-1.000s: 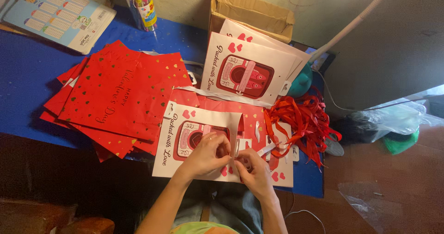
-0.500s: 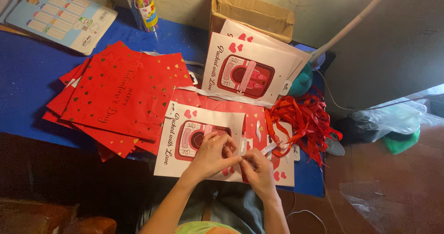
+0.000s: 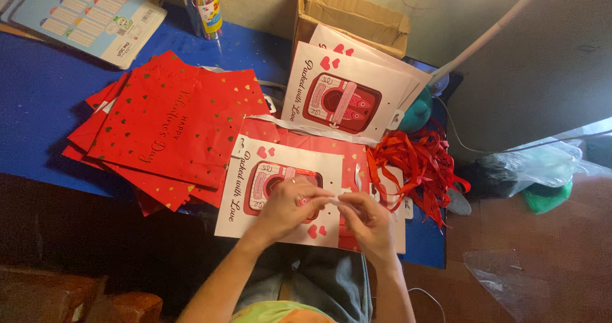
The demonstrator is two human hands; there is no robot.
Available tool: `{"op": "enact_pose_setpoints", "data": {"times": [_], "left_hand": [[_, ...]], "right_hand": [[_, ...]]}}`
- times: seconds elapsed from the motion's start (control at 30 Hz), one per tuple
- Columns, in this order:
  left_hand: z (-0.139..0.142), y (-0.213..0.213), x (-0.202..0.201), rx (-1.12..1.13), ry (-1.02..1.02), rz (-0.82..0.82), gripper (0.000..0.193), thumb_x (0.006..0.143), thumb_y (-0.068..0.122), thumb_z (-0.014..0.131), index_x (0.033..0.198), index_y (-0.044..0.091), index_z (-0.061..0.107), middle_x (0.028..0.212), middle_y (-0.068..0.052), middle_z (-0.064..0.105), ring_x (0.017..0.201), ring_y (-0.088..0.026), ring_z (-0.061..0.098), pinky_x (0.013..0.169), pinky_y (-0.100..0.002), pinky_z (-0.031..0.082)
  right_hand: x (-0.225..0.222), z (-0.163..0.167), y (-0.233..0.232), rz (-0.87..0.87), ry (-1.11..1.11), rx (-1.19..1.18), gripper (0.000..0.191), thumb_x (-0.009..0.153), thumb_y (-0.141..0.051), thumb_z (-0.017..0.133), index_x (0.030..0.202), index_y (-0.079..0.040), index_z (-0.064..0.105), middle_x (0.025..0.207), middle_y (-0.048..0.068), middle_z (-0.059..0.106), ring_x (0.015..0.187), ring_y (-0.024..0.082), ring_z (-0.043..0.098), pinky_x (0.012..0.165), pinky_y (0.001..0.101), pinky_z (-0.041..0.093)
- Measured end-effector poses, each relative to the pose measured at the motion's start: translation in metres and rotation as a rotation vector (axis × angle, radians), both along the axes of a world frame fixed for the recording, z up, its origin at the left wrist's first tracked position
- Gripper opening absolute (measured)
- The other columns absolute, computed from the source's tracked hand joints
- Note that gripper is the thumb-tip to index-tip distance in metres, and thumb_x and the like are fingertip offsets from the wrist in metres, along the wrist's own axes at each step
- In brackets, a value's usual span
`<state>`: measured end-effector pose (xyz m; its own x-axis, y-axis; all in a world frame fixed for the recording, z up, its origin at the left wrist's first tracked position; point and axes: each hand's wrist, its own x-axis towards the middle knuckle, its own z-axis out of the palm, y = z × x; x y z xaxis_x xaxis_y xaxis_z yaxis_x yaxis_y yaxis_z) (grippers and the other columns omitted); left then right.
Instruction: The person sits at a table with a stack of red Valentine's Day gift bags and loose ribbons. They take a ribbon, thread it through the handle holes of a bag, tie it to form a handle, and set the finished bag on the pile, repeating the process bag by bag.
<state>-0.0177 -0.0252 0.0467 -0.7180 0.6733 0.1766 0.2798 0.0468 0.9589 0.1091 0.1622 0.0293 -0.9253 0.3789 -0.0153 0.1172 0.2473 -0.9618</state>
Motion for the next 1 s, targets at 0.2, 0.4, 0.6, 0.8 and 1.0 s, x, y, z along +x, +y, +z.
{"op": "enact_pose_setpoints", "data": {"times": [0.2, 0.4, 0.6, 0.8, 1.0], "left_hand": [[-0.011, -0.021, -0.086, -0.056, 0.047, 0.480, 0.020, 0.095, 0.019, 0.073, 0.106, 0.003, 0.079, 0.076, -0.007, 0.074, 0.072, -0.014, 0.069, 0.068, -0.032, 0.054], [-0.015, -0.017, -0.132, 0.032, 0.077, 0.587, 0.029, 0.096, 0.017, 0.071, 0.120, 0.001, 0.073, 0.101, -0.011, 0.078, 0.096, -0.021, 0.073, 0.084, -0.034, 0.057], [-0.028, -0.016, -0.092, -0.234, 0.585, 0.492, 0.062, 0.085, 0.021, 0.078, 0.140, 0.002, 0.058, 0.141, -0.022, 0.058, 0.137, -0.039, 0.045, 0.113, -0.054, 0.032], [-0.028, 0.001, -0.054, -0.488, 0.676, 0.235, 0.045, 0.077, 0.035, 0.081, 0.112, 0.009, 0.071, 0.107, -0.010, 0.065, 0.114, -0.030, 0.057, 0.113, -0.062, 0.027], [0.009, -0.005, -0.046, -0.230, 0.634, 0.185, 0.015, 0.086, 0.027, 0.080, 0.088, 0.013, 0.076, 0.088, -0.005, 0.062, 0.095, -0.024, 0.063, 0.108, -0.046, 0.041]], "right_hand": [[-0.048, 0.015, 0.057, 0.032, 0.024, 0.045, 0.015, 0.095, -0.004, 0.067, 0.107, -0.001, 0.076, 0.078, 0.001, 0.064, 0.059, 0.006, 0.057, 0.052, 0.0220, 0.046], [-0.113, 0.019, 0.077, -0.072, 0.117, 0.053, 0.020, 0.099, -0.002, 0.064, 0.116, -0.002, 0.074, 0.093, 0.004, 0.064, 0.064, 0.006, 0.061, 0.057, 0.0222, 0.049], [-0.112, 0.018, 0.065, -0.168, 0.110, 0.171, 0.033, 0.090, -0.006, 0.064, 0.123, -0.009, 0.068, 0.115, -0.002, 0.064, 0.073, 0.009, 0.068, 0.061, 0.0236, 0.054], [-0.059, 0.016, 0.033, -0.014, -0.104, 0.562, 0.026, 0.096, -0.019, 0.071, 0.119, -0.006, 0.072, 0.101, 0.010, 0.072, 0.086, 0.015, 0.068, 0.076, 0.0321, 0.054], [-0.037, 0.030, 0.021, 0.006, -0.484, 0.352, 0.054, 0.087, -0.022, 0.075, 0.137, -0.012, 0.061, 0.105, 0.007, 0.073, 0.068, 0.021, 0.067, 0.067, 0.0328, 0.053]]}}
